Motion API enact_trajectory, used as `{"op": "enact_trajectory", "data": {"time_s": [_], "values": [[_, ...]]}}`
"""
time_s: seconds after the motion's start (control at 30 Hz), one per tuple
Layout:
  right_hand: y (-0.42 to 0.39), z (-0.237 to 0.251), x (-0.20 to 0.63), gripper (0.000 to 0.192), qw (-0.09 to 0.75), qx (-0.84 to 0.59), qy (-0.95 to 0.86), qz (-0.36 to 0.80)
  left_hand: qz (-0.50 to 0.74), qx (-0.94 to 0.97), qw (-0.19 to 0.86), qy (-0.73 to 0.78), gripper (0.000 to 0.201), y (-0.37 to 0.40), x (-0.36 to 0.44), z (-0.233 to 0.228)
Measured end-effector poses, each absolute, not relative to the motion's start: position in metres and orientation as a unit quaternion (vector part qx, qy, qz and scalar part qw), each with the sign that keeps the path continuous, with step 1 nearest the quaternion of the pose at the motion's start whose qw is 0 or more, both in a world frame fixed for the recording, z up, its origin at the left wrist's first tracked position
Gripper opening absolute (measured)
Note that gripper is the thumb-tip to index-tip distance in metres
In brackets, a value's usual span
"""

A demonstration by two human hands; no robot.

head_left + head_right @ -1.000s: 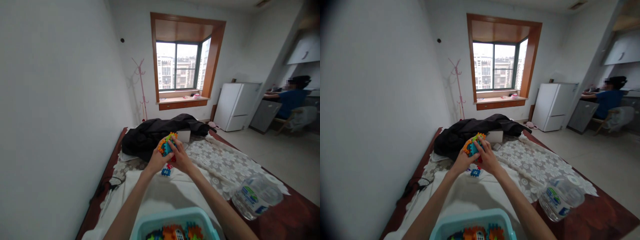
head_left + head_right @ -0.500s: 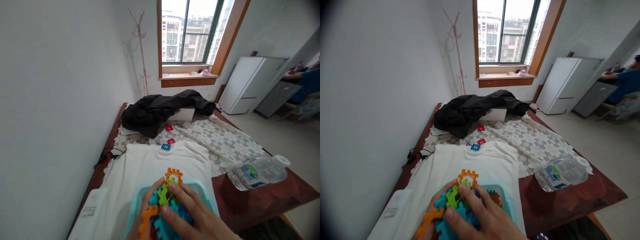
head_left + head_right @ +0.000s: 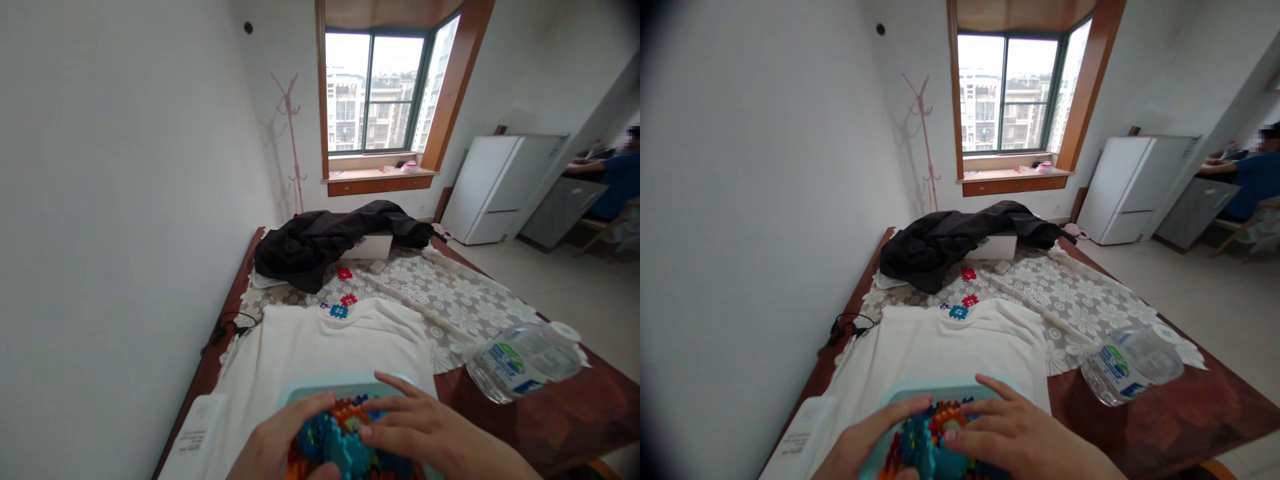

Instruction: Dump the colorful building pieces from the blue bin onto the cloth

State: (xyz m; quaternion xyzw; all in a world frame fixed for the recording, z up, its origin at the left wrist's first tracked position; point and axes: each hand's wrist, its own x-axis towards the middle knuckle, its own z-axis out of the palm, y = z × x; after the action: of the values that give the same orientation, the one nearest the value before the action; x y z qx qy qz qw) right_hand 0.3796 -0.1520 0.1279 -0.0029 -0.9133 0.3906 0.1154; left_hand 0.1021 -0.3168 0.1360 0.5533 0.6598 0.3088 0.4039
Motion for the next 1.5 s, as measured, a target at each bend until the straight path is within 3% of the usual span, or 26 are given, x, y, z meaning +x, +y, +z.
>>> {"op": "enact_trajectory", "data": {"time_s": [0.1,0.2,0.3,0.43,0.6,0.77,0.93,1.07,1.33,1.5], "values": [[-0.122,0.127,0.378,0.054,0.228,-0.014,-0.876,0.425,0.351,0.549,0.32,0.688,0.044,-0.29,0.093,0.143],[-0.075,0.109,0.344,0.041,0.304,-0.116,-0.86,0.394,0.391,0.591,0.307,0.635,0.039,-0.242,0.081,0.131],[-0.029,0.081,0.288,0.042,0.229,-0.258,-0.901,0.263,0.342,0.637,0.28,0.632,0.036,-0.185,0.07,0.102],[0.003,0.039,0.233,0.057,0.171,-0.331,-0.904,0.211,0.292,0.619,0.2,0.701,0.033,-0.125,0.06,0.064],[0.022,0.005,0.211,0.035,0.139,-0.375,-0.892,0.212,0.225,0.57,0.112,0.782,0.035,-0.103,0.044,0.04],[0.047,-0.01,0.204,0.029,0.135,-0.375,-0.878,0.264,0.208,0.579,0.083,0.784,0.037,-0.105,0.036,0.028],[0.073,-0.012,0.198,0.029,0.125,-0.344,-0.858,0.361,0.225,0.576,0.08,0.782,0.035,-0.1,0.029,0.018],[0.094,-0.009,0.186,0.034,0.173,-0.331,-0.844,0.386,0.275,0.538,0.099,0.79,0.028,-0.093,0.02,0.007],[0.132,-0.011,0.156,0.039,0.204,-0.409,-0.853,0.253,0.44,0.518,0.133,0.722,0.027,-0.093,0.012,0.007],[0.122,-0.017,0.155,0.053,0.168,-0.38,-0.891,0.184,0.537,0.499,0.231,0.64,0.046,-0.092,0.016,0.026]]}}
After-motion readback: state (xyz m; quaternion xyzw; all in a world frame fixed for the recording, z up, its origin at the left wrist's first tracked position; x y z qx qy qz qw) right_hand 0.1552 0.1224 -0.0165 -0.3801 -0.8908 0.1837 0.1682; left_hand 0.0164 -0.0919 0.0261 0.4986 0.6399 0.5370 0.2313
